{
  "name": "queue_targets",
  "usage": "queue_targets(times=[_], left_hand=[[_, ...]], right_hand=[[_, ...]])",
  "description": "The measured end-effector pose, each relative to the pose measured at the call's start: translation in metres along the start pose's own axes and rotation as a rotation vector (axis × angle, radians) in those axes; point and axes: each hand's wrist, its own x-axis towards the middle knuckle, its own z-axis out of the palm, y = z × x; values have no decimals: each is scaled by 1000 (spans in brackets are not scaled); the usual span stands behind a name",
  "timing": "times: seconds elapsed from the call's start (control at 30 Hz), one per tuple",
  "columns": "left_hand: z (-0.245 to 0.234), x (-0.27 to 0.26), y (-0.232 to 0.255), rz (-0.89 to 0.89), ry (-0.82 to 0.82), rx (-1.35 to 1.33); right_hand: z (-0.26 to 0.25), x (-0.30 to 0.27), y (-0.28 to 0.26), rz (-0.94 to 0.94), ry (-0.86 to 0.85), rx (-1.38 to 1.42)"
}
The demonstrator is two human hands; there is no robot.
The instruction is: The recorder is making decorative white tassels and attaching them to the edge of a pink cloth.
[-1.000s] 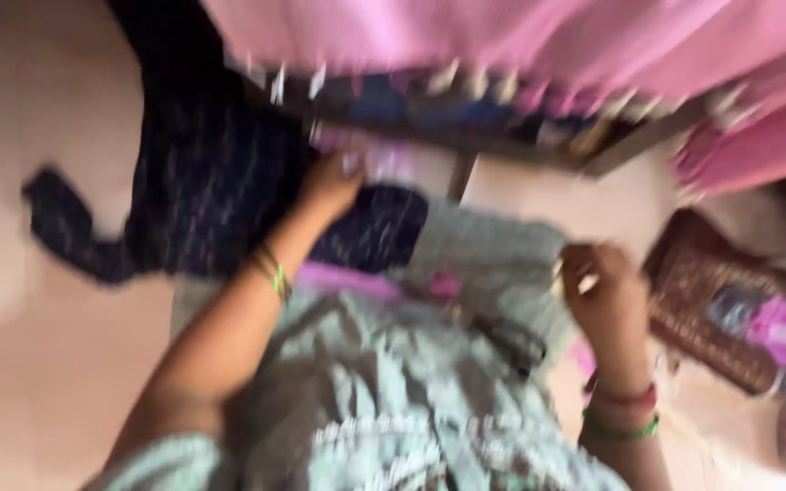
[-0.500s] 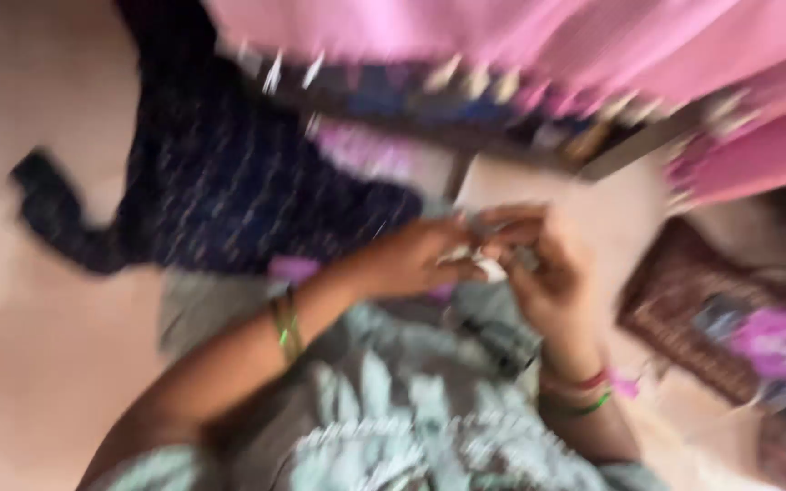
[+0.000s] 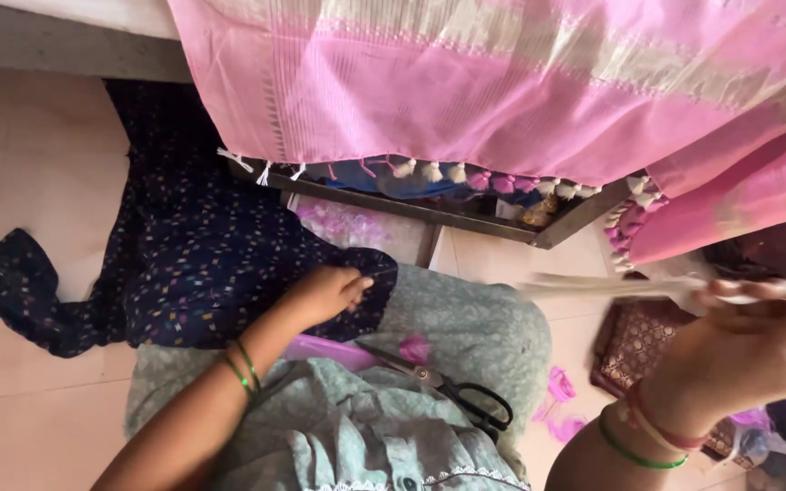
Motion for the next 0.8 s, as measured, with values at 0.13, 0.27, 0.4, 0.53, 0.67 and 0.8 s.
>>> queue_targets(times=[0.13,0.27,0.4,0.53,0.67,0.8], left_hand=[[3,-5,22,-183,-98,-208],[-17,-8,84,274,276,53],[-41,-47,198,797,203,66],[-40,-69,237,1050,255,-86],[-22,-66,212,629,112,85],[-8,-68,182,728,124,179]], right_hand=[[51,-28,-16,-4,-152,-154],[65,-51,-18,269,-361,-283],[74,-82,-3,206,-912,-524],[93,-107,-1,271,-847,-411],[101,-102,2,501,-543,-106],[100,-60,-9,409,-370,21]])
